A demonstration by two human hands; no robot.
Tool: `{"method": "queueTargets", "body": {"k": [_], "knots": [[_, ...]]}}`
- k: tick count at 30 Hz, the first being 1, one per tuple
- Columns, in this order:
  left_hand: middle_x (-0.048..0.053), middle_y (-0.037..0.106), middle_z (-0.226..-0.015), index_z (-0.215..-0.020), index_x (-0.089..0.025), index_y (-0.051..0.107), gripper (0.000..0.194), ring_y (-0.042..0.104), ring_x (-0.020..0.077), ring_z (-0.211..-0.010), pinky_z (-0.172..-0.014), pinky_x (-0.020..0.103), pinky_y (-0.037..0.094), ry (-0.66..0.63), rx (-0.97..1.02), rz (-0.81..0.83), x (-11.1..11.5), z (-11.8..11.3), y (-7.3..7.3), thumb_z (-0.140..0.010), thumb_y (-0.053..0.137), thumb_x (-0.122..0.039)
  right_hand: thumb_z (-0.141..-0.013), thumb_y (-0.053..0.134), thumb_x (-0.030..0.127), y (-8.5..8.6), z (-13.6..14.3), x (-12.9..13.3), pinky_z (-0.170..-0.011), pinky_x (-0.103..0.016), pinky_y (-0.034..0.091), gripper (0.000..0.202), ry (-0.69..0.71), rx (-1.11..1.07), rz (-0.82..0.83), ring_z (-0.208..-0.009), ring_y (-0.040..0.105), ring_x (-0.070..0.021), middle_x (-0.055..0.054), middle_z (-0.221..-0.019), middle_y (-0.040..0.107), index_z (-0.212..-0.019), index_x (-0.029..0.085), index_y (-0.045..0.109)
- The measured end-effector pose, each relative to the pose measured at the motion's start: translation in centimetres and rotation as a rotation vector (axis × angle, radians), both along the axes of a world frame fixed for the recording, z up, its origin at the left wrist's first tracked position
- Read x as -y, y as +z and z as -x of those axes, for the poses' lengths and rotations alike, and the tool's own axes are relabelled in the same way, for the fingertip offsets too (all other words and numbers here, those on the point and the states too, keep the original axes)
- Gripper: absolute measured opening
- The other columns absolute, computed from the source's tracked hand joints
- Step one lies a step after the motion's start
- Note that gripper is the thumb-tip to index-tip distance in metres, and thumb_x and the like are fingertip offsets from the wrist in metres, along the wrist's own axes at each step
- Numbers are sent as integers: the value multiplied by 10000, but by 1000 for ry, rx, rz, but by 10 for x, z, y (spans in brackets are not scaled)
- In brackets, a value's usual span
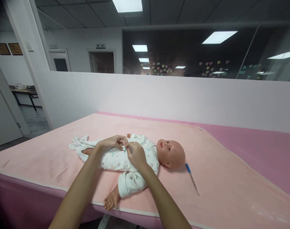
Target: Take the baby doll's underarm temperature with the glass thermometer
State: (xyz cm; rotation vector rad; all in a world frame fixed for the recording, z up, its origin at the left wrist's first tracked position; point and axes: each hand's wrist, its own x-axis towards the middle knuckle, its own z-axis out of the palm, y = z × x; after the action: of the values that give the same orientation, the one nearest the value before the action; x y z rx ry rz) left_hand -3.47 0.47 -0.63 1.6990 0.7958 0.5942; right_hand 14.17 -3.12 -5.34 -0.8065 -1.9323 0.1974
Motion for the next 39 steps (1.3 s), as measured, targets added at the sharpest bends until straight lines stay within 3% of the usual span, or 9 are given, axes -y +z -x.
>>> {"method": "queueTargets", "body": {"k": [8,14,23,32,39], "knots": [[-16,560,-788,-866,-165,569,323,511,117,-763,-684,219,369,-76,20,-15,3,0,3,-567,657,-81,-749,520,190,0,2,4,-747,-295,382,100,-78,137,-141,-798,520,-178,-28,-810,594,-844,198,552],[-1,600,-820,-981,-182,560,332,537,129,-791,-734,245,383,-78,3,38,3,4,3,-660,642,-168,-760,503,183,-3,3,3,-725,-290,380,32,-124,170,-165,-775,512,-168,-19,-780,568,-779,200,522],[8,620,-829,-916,-170,585,258,557,143,-821,-766,255,395,-65,26,35,2,1,2,-665,637,-153,-734,511,204,-5,6,3,-724,-303,373,28,-216,165,-193,-759,494,-169,-23,-765,529,-755,186,505],[29,643,-841,-1028,-166,563,382,571,145,-826,-797,278,404,-53,58,56,3,2,1,-658,654,-153,-741,476,156,-6,5,5,-742,-307,373,104,-188,215,-279,-802,487,-179,-41,-800,534,-810,182,550],[11,648,-768,-959,-152,600,336,581,138,-751,-738,256,420,-14,32,40,3,0,2,-628,655,-139,-780,448,126,0,3,10,-733,-304,367,195,-161,276,-263,-802,478,-173,-49,-849,544,-892,204,587]]}}
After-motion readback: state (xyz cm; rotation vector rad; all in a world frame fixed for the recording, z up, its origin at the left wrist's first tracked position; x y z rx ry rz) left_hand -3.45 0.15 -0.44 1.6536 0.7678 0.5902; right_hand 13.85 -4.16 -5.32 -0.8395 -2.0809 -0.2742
